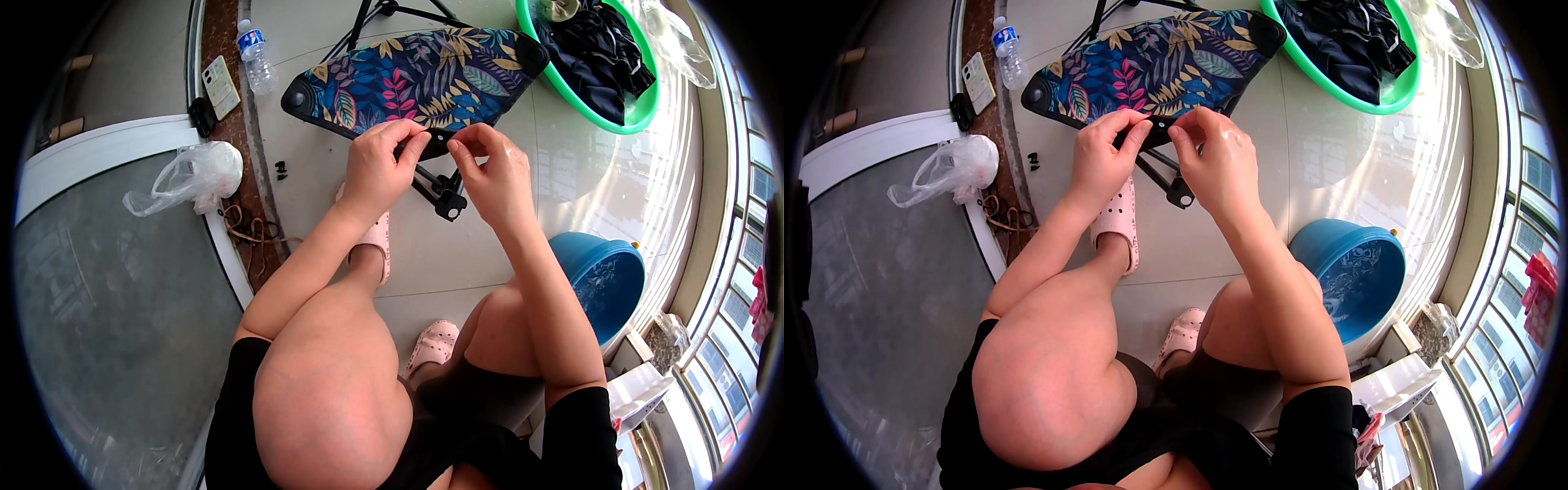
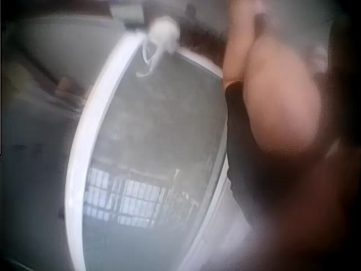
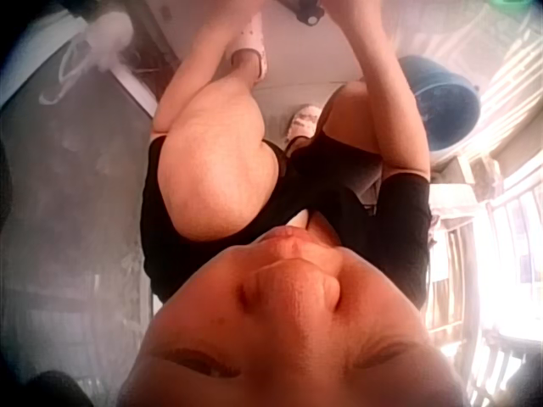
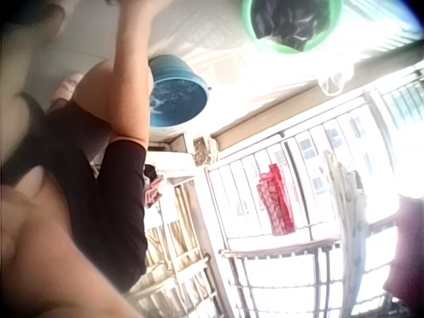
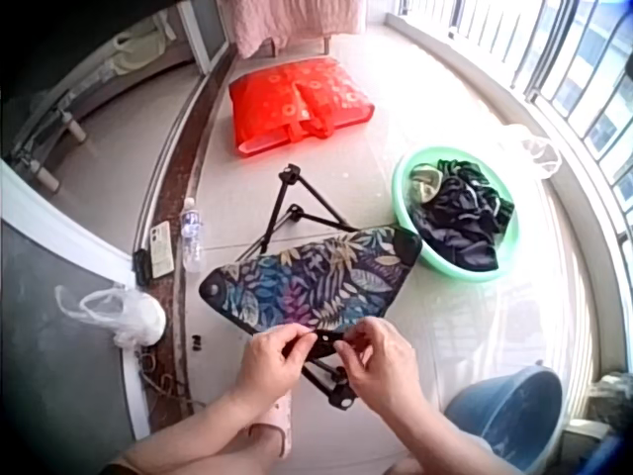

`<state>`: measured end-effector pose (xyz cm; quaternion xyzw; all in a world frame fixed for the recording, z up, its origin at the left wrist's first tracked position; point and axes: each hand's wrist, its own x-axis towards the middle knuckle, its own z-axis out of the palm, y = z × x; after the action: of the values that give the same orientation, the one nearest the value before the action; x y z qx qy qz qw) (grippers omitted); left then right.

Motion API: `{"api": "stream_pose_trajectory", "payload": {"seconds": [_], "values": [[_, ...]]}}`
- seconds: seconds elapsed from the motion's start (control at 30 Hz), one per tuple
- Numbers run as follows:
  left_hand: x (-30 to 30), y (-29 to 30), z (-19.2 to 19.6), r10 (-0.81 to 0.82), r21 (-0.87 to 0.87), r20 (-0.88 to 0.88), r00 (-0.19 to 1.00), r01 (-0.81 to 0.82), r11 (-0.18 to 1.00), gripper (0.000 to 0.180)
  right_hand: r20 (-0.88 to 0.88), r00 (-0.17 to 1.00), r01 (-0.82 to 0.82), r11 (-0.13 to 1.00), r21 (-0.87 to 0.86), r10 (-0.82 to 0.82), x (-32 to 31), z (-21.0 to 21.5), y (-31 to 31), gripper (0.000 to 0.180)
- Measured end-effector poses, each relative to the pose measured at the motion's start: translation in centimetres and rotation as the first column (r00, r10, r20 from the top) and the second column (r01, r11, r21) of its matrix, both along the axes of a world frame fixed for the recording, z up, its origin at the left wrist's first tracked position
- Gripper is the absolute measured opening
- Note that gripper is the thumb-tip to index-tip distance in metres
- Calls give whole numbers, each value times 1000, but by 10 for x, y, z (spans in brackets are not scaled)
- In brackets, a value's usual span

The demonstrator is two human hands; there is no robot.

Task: The person assembles a small folding stool by attaching the fabric seat to the metal frame and securing the joints with rubber bands. They also wash several pieces of clothing by hand in a blue basin of soapy water, wringing them out and placing them aside.

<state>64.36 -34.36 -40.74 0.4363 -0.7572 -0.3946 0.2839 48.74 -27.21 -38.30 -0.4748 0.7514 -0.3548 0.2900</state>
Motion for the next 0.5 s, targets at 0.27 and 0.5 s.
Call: {"api": "stream_pose_trajectory", "payload": {"seconds": [0.27,0.5], "values": [[0,-7,10,89,269,-71,994,-67,961,17,-42,997,-70,993,-93,66,8,9,-4,40],[7,0,21,-51,76,-127,991,61,995,16,-441,879,-327,901,-286,179,-12,6,-15,32]]}}
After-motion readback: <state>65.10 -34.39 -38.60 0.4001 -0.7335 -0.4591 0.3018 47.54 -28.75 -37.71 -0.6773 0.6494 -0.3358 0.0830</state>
